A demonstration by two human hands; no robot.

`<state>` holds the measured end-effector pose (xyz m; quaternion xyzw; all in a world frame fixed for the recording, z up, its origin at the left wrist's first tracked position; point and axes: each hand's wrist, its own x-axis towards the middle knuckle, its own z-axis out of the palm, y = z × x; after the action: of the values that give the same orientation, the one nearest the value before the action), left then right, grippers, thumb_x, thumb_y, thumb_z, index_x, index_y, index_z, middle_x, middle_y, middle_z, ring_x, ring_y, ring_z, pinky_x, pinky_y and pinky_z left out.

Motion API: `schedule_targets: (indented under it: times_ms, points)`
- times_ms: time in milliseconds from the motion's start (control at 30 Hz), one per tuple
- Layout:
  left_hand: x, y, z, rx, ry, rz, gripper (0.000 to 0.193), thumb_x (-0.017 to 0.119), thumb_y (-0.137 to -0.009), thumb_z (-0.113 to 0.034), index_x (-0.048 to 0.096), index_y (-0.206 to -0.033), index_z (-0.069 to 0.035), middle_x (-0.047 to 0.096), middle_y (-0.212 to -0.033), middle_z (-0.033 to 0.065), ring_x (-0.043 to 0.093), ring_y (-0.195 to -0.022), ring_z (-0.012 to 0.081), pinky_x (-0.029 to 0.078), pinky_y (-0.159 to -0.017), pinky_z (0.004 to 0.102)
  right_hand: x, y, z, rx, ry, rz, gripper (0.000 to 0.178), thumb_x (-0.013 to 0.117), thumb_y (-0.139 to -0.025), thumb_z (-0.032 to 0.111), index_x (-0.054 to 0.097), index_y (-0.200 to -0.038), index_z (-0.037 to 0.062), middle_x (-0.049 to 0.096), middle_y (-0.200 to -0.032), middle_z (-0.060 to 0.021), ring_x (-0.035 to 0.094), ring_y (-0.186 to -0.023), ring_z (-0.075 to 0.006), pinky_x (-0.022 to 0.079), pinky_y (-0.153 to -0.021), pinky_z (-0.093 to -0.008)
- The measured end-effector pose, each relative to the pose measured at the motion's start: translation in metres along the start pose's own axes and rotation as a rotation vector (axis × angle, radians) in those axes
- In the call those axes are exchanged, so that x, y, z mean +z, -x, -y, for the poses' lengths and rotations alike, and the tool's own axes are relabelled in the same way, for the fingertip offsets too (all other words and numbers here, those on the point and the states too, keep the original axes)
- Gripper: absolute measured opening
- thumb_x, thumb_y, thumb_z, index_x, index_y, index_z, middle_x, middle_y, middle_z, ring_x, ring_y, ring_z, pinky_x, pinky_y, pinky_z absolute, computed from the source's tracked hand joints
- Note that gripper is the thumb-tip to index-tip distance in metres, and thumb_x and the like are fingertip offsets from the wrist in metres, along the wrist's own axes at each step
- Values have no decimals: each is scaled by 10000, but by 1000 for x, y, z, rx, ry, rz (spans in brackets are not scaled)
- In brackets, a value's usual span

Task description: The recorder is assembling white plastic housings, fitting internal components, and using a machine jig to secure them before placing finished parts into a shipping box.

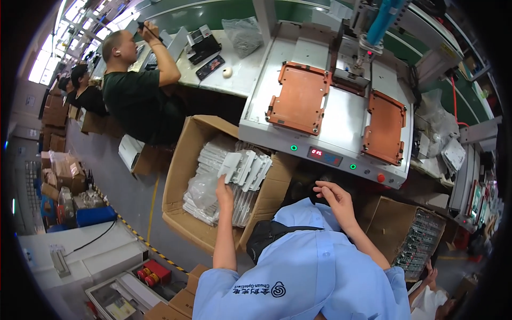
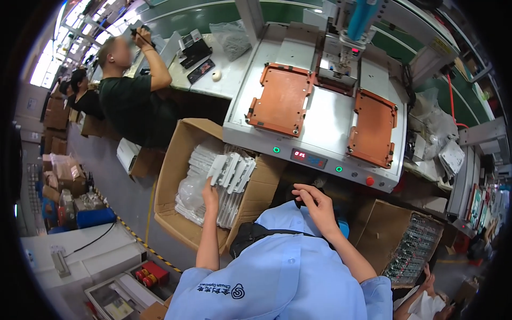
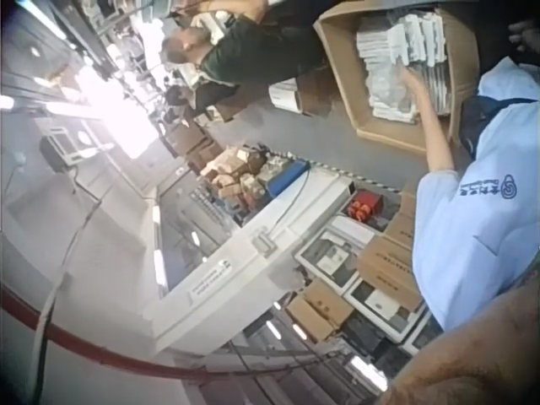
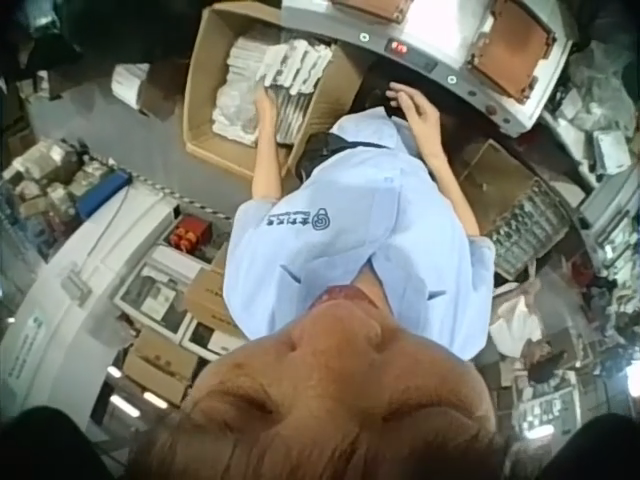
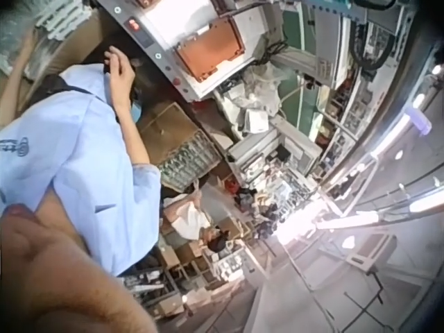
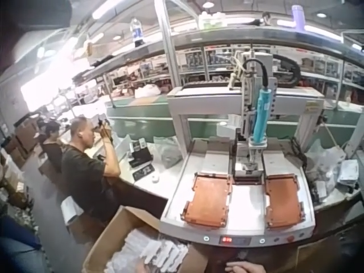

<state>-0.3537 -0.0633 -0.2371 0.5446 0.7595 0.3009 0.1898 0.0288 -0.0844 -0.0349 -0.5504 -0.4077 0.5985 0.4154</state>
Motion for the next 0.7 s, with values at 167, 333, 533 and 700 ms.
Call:
schedule_targets:
  times_ms: [167, 333, 533, 700]
  points:
    - [-28, -11, 46, -46, -25, -264, 273, 475, -868, 25, 588, -1117, 29, 636, -1003, 205, 605, -934, 327, 461, -855, 387, 3, 1, 3, 15, 13, 34, 284, 505, -969, 165, 593, -1172, -13, 661, -1021, -93, 605, -895, -125, 481, -825, -259]
    - [-96, -23, -83, -197, 49, -384, 222, 499, -891, 7, 578, -1095, 44, 629, -1003, 168, 605, -910, 255, 485, -855, 363, -5, -6, 10, 2, -4, 23, 274, 500, -971, 156, 594, -1167, -11, 660, -996, -82, 600, -892, -117, 475, -829, -250]
    - [-101, -13, -233, -259, 1385, -196, 325, 517, -925, -59, 479, -1227, 53, 569, -1193, 146, 583, -1077, 247, 494, -980, 420, 1, -34, 37, -32, -42, 134, 291, 497, -974, 165, 570, -1197, -6, 651, -1024, -82, 595, -935, -120, 467, -859, -259]
    - [-36, 18, -331, -423, 1631, 296, 503, 523, -859, 13, 371, -1339, 8, 499, -1280, 180, 545, -1147, 296, 494, -978, 445, 12, -57, 48, -182, -273, 190, 437, 550, -946, 157, 407, -1336, 24, 565, -1197, -90, 530, -1098, -142, 412, -958, -292]
